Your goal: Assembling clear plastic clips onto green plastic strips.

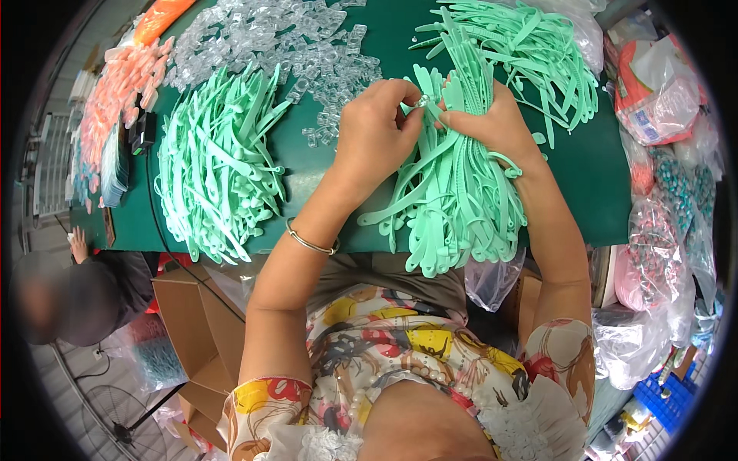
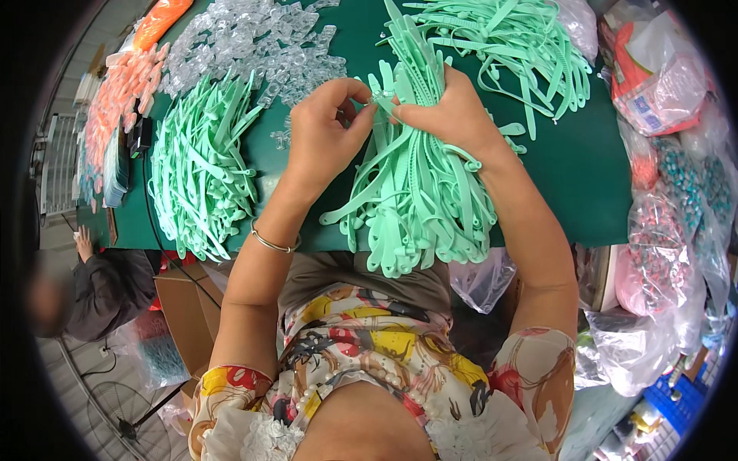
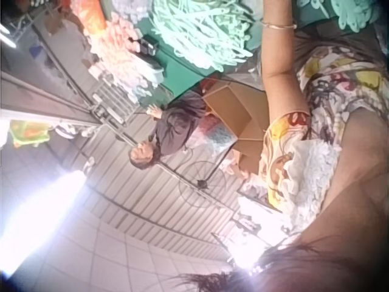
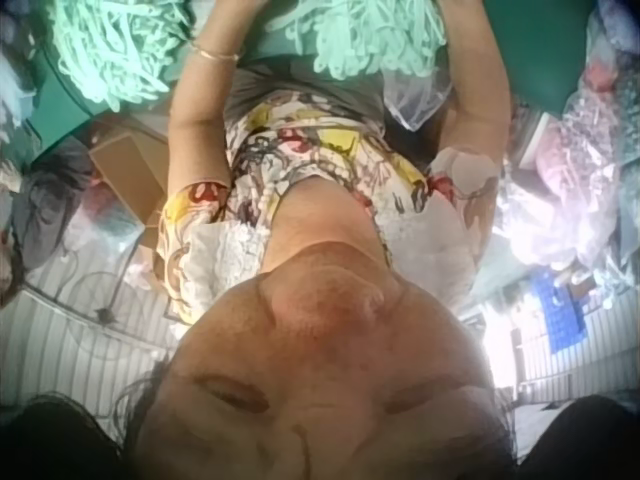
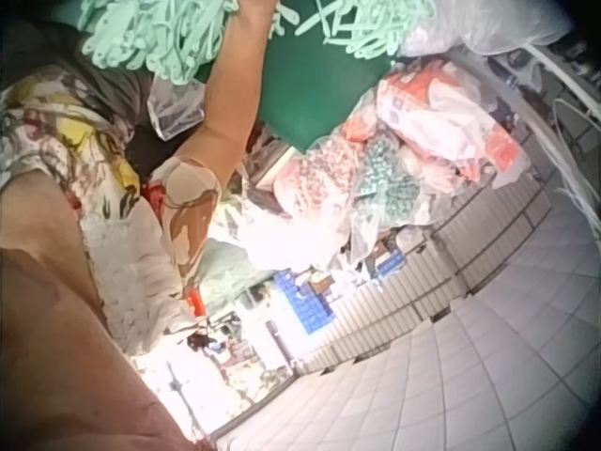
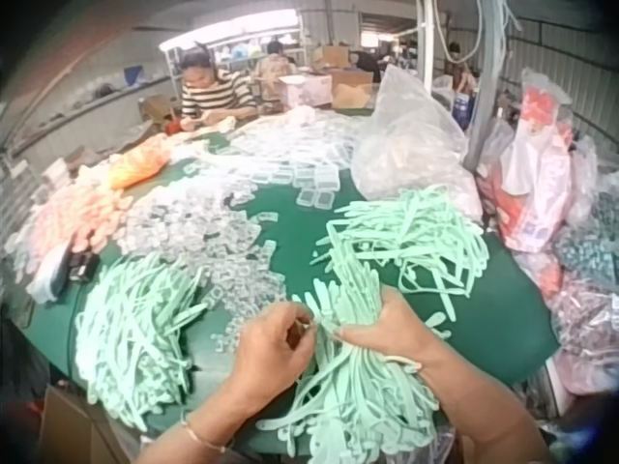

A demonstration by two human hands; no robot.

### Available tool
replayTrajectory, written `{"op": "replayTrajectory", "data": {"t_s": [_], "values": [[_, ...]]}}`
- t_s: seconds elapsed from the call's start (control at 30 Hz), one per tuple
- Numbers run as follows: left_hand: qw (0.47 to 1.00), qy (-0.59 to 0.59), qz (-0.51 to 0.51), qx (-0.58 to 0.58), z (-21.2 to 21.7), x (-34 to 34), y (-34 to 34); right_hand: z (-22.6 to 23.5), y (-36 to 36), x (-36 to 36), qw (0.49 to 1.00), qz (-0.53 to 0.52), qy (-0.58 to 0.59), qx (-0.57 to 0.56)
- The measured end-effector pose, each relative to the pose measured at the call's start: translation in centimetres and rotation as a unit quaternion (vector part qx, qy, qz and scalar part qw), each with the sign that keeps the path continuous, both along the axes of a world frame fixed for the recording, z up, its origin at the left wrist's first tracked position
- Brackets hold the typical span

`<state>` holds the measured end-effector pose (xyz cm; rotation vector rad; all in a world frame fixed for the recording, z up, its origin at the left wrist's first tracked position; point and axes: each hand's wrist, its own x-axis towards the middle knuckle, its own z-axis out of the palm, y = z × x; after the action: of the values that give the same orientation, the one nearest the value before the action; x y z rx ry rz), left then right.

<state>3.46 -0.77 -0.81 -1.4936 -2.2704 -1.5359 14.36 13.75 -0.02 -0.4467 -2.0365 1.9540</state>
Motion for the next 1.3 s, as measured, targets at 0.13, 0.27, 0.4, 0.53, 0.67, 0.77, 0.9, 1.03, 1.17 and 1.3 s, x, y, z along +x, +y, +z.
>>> {"op": "replayTrajectory", "data": {"t_s": [0.13, 0.27, 0.4, 0.53, 0.67, 0.77, 0.9, 1.03, 1.17, 1.3], "values": [[0.998, 0.053, -0.001, 0.018, -0.1, 0.1, 0.0, 0.1, -0.1, 0.0, 1.0, -0.003, -0.002, 0.014], [0.998, 0.051, -0.01, 0.02, -0.3, 0.1, 0.0, 0.0, -0.2, -0.1, 1.0, -0.006, 0.002, 0.015], [0.962, -0.266, -0.046, 0.032, -0.1, -0.5, -0.1, -0.4, -0.1, -0.1, 1.0, -0.014, 0.0, 0.021], [0.854, -0.506, -0.115, 0.035, 0.3, -0.9, -0.5, -0.1, -0.3, -0.1, 0.999, -0.023, -0.001, 0.031], [0.818, -0.562, -0.122, 0.02, 0.3, -0.9, -0.5, -0.1, -0.3, -0.1, 0.997, -0.022, 0.001, 0.067], [0.789, -0.597, -0.136, 0.039, 0.3, -0.9, -0.5, -0.4, -0.3, -0.1, 0.996, -0.034, 0.004, 0.082], [0.815, -0.564, -0.128, 0.012, 0.5, -0.3, -0.5, -0.3, -0.5, -0.2, 0.994, -0.045, -0.009, 0.096], [0.881, -0.455, -0.126, -0.037, 0.5, 0.2, -0.2, -0.3, -0.8, -0.2, 0.993, -0.061, 0.008, 0.104], [0.89, -0.434, -0.135, -0.045, 0.7, -0.3, 0.0, -0.1, -0.8, 0.0, 0.992, -0.058, 0.015, 0.107], [0.913, -0.382, -0.119, -0.079, -0.1, -0.5, 0.0, 0.0, -0.7, 0.0, 0.998, -0.028, 0.004, 0.061]]}}
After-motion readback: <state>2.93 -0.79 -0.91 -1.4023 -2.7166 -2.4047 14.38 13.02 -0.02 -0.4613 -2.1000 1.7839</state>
